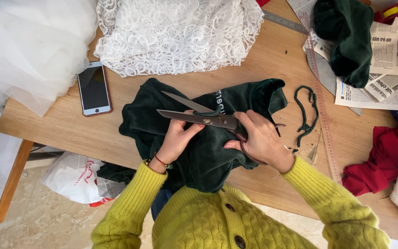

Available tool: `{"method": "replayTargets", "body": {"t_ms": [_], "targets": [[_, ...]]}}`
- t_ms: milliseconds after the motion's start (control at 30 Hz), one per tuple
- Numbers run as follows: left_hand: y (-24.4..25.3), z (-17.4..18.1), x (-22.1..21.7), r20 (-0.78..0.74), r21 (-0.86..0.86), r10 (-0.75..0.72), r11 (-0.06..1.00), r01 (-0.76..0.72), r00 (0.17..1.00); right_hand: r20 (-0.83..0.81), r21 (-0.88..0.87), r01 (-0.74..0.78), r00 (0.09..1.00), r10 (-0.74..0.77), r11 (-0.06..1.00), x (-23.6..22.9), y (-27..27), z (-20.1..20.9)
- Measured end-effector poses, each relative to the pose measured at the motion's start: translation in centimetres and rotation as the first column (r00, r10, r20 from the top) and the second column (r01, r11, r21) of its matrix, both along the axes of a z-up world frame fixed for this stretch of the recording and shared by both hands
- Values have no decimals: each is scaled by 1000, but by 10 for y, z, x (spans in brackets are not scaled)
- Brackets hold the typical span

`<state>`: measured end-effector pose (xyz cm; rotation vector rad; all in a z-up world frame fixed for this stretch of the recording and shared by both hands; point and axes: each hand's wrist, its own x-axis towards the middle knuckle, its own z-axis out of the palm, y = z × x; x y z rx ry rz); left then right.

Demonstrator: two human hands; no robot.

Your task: The person uses a pair of scissors to cut a dark green velvet garment on a wooden table. They trim the edges and remove small pieces of fabric while holding the material with their left hand. The workspace contains other sewing supplies like lace and newspapers.

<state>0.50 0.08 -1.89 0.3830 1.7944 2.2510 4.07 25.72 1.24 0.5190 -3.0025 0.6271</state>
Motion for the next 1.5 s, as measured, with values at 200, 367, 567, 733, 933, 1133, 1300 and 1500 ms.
{"method": "replayTargets", "body": {"t_ms": [200, 367, 567, 733, 933, 1133, 1300, 1500], "targets": [[1, 8, 1, -22, -35, -55, 998, 54, 998, 83, -256, 127, 991, -109, 958, 8, -6, 2], [-29, 29, -14, -40, -132, -191, 974, 185, 981, 145, -445, 326, 945, -292, 834, 34, 29, 5], [-4, 91, -53, -332, -643, -449, 751, 150, 830, 299, -655, 552, 817, -493, 516, 100, 31, 14], [92, 94, -63, -470, -719, -730, 643, 265, 496, 376, -641, 654, 724, -578, 402, 149, 10, -26], [206, -9, -42, 262, -923, -959, -216, 318, 108, 526, -626, 751, 606, -596, 211, 176, -21, -41], [214, -91, -12, 72, -994, -985, -58, -95, -159, 587, -641, 762, 562, -583, 90, 184, -27, -37], [211, -39, -120, -460, -668, -727, 661, 340, 510, 544, -707, 698, 641, -542, 114, 185, -23, -50], [143, 59, -250, -546, -473, -242, 879, -57, 802, 506, -744, 650, 698, -507, 152, 165, -11, -44]]}}
